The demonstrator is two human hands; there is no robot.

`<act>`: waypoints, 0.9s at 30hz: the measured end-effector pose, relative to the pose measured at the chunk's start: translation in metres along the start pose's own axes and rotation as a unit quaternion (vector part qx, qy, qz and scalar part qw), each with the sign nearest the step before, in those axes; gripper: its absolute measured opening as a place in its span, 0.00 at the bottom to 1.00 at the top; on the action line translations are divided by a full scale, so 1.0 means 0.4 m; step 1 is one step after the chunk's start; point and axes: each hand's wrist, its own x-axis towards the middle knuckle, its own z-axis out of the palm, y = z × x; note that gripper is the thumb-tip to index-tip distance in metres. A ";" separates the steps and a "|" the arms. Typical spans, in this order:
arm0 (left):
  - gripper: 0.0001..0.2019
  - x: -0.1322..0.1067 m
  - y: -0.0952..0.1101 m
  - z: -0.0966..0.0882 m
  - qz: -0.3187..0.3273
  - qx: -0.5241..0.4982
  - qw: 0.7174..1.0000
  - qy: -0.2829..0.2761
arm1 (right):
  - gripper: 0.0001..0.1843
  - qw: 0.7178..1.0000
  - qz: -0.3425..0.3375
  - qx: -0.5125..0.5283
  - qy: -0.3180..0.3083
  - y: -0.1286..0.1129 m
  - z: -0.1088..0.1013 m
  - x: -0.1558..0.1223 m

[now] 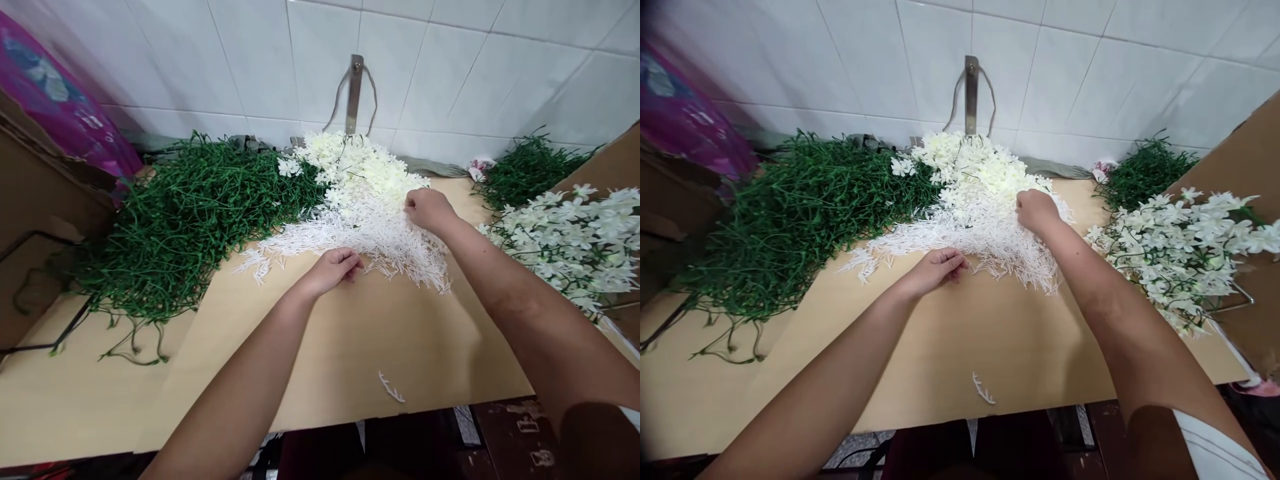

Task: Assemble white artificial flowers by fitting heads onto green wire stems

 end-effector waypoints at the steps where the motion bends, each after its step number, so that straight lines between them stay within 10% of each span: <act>1: 0.13 0.001 -0.001 0.000 0.003 -0.002 1.000 0.000 | 0.04 0.999 0.004 0.035 0.023 0.012 -0.009 -0.002; 5: 0.13 0.003 -0.001 0.000 0.011 -0.008 1.000 -0.008 | 0.09 0.966 0.025 0.244 0.076 0.049 -0.036 -0.013; 10: 0.12 -0.002 0.009 0.002 0.012 0.009 1.000 -0.005 | 0.14 0.853 0.057 0.518 0.028 0.051 -0.046 -0.033; 27: 0.11 -0.006 0.006 0.000 0.007 -0.026 1.000 -0.003 | 0.15 0.769 0.060 0.634 -0.045 0.021 0.011 -0.045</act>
